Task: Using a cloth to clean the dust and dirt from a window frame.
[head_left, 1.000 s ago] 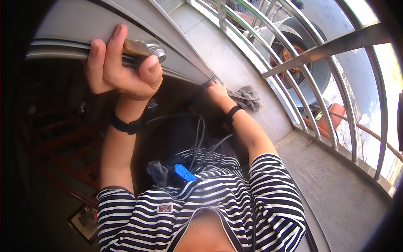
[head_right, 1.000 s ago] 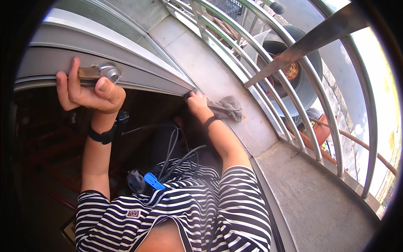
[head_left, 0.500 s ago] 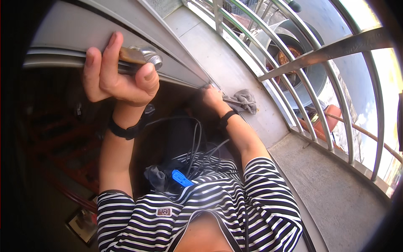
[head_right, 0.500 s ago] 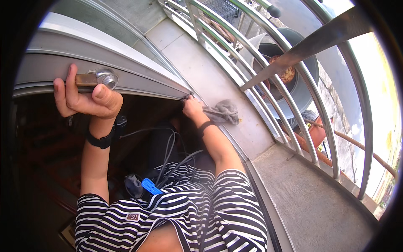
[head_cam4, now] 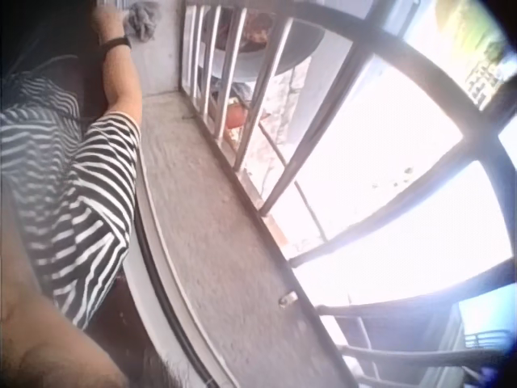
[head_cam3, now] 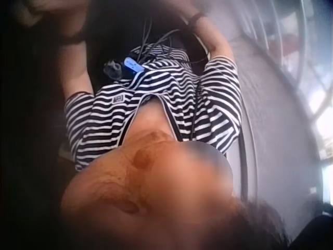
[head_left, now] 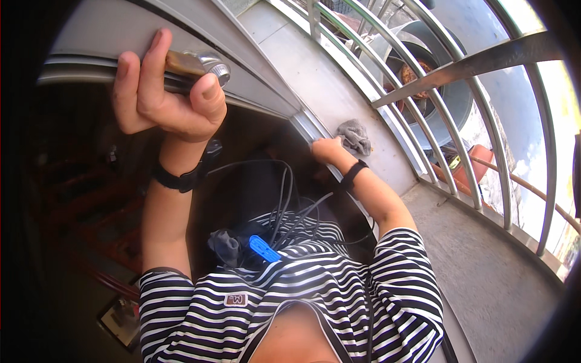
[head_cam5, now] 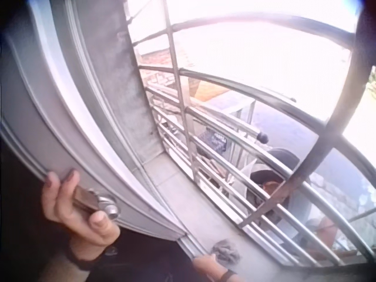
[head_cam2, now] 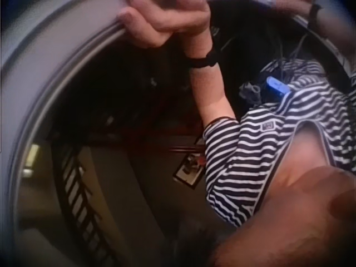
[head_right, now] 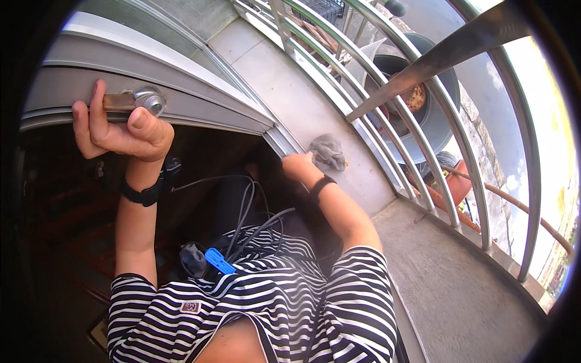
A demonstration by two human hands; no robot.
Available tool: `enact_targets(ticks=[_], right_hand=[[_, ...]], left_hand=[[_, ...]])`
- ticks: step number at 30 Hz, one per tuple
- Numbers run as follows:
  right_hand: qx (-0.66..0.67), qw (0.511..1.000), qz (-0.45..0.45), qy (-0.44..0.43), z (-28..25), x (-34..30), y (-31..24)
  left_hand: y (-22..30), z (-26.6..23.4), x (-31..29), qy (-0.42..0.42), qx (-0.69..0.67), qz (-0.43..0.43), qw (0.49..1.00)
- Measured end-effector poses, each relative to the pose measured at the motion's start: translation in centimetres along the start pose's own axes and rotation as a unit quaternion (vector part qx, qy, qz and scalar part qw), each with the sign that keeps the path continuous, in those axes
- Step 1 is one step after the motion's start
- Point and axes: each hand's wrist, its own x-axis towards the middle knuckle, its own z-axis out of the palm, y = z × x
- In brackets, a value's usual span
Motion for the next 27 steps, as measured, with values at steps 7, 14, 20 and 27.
enact_targets(ticks=[7, 14, 20, 27], right_hand=[[0.324, 0.919, 0.018, 0.223, -4.7, 1.2, 7.0], [0.122, 0.975, 0.105, 0.155, -5.9, 4.3, 4.2], [-0.068, 0.972, 0.042, 0.22, 2.7, -0.2, 7.2], [0.089, 0.934, 0.169, 0.301, 1.4, 2.6, 8.9]], left_hand=[[0.0, -0.1, 0.2, 0.027, -0.009, -0.01, 1.0], [0.3, -0.3, -0.1, 0.001, 0.018, -0.009, 1.0], [-0.4, -1.2, -0.6, 0.02, 0.023, -0.001, 1.0], [-0.2, -1.9, -1.0, -0.037, 0.092, 0.051, 0.994]])
